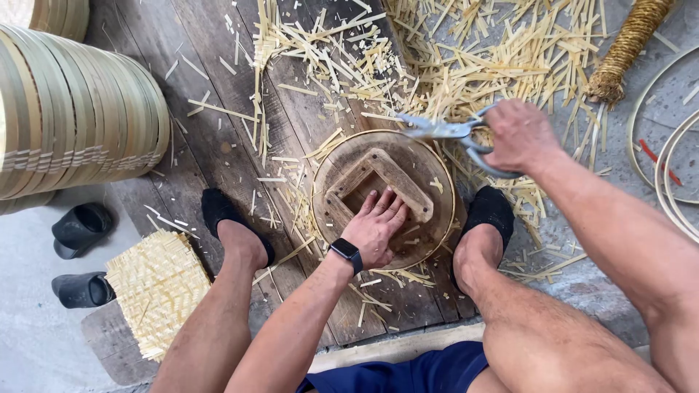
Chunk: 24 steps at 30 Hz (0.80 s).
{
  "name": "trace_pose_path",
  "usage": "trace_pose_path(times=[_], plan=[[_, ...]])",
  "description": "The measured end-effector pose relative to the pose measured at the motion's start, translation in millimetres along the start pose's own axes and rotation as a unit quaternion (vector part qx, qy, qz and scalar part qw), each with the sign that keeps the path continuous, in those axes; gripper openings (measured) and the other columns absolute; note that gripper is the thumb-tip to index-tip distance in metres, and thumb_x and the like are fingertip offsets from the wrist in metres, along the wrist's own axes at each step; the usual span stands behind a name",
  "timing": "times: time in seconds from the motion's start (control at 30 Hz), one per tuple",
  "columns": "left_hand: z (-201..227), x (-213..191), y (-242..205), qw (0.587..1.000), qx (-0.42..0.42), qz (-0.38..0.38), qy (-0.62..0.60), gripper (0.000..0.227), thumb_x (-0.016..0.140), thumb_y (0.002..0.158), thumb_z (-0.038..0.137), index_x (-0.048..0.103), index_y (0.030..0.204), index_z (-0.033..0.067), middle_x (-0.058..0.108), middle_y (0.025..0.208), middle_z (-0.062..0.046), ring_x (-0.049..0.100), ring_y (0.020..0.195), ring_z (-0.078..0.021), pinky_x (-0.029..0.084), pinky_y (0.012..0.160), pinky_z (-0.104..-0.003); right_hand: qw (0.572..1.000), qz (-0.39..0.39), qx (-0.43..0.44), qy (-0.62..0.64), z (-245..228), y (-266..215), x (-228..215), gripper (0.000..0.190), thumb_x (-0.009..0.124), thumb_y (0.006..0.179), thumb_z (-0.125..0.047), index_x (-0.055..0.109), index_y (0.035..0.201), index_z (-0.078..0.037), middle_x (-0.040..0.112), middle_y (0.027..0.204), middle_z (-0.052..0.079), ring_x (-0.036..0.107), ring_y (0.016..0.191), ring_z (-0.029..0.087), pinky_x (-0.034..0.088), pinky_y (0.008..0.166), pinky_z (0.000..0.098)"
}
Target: The person is weaving bamboo mats and trimming them to fit circular frames using a wooden mold and scissors.
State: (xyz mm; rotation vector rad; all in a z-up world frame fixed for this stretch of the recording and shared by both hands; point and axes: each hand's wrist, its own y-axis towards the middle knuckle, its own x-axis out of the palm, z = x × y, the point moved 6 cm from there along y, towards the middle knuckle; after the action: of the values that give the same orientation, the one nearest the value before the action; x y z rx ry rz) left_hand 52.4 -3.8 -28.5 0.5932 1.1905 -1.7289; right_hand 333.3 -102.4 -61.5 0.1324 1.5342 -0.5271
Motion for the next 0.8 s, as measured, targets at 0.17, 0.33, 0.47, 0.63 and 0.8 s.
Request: trace_pose_path(times=[0.17, 0.33, 0.47, 0.63, 0.8], plan=[[-3, 8, -7, 0.994, 0.079, 0.042, 0.06, 0.098, 0.077, 0.061, 0.019, 0.041, 0.15, 0.0009, 0.033, 0.164, -0.017, 0.022, 0.156, -0.0322, 0.015, 0.126, -0.052, 0.992, -0.103, 0.012, 0.066, -19, 9, 27, 0.038, 0.059, 0.096, -0.044, 0.074, 0.093, -0.01, 0.072, 0.09, 0.01, 0.069, 0.082, 0.025, 0.058, 0.082, 0.0421], [-4, -16, -5, 0.999, 0.039, -0.007, -0.02, 0.074, 0.076, 0.07, 0.028, 0.056, 0.138, 0.0057, 0.048, 0.151, -0.017, 0.033, 0.146, -0.0342, 0.024, 0.121, -0.05, 0.965, -0.018, 0.205, 0.163, 32, -16, 46, 0.038, 0.068, 0.086, -0.039, 0.071, 0.109, -0.008, 0.071, 0.112, 0.02, 0.068, 0.105, 0.04, 0.053, 0.092, 0.0511], [-31, -76, 22, 0.97, -0.11, 0.089, -0.2, 0.034, 0.067, 0.089, 0.042, 0.075, 0.115, 0.0224, 0.072, 0.118, -0.008, 0.066, 0.115, -0.0271, 0.051, 0.103, -0.037, 0.925, 0.005, 0.343, 0.162, 68, -46, 71, 0.088, 0.082, 0.072, -0.045, 0.046, 0.139, 0.0, 0.051, 0.136, 0.026, 0.05, 0.129, 0.042, 0.042, 0.109, 0.0504], [-96, -89, 89, 0.937, -0.075, 0.298, -0.167, 0.029, 0.071, 0.087, 0.038, 0.078, 0.105, 0.016, 0.073, 0.109, -0.01, 0.066, 0.106, -0.0317, 0.053, 0.094, -0.041, 0.895, 0.021, 0.276, 0.35, 3, -51, 31, 0.038, 0.078, 0.079, -0.032, 0.072, 0.106, -0.006, 0.07, 0.104, 0.015, 0.067, 0.098, 0.029, 0.054, 0.088, 0.0417], [-100, -85, 129, 0.962, -0.117, 0.177, -0.174, 0.033, 0.079, 0.086, 0.044, 0.083, 0.104, 0.0166, 0.07, 0.107, -0.015, 0.064, 0.105, -0.0341, 0.051, 0.093, -0.044, 0.784, -0.112, 0.237, 0.563, -73, -41, 47, 0.026, 0.076, 0.087, -0.032, 0.078, 0.098, -0.008, 0.079, 0.092, 0.007, 0.073, 0.084, 0.014, 0.058, 0.08, 0.0304]])
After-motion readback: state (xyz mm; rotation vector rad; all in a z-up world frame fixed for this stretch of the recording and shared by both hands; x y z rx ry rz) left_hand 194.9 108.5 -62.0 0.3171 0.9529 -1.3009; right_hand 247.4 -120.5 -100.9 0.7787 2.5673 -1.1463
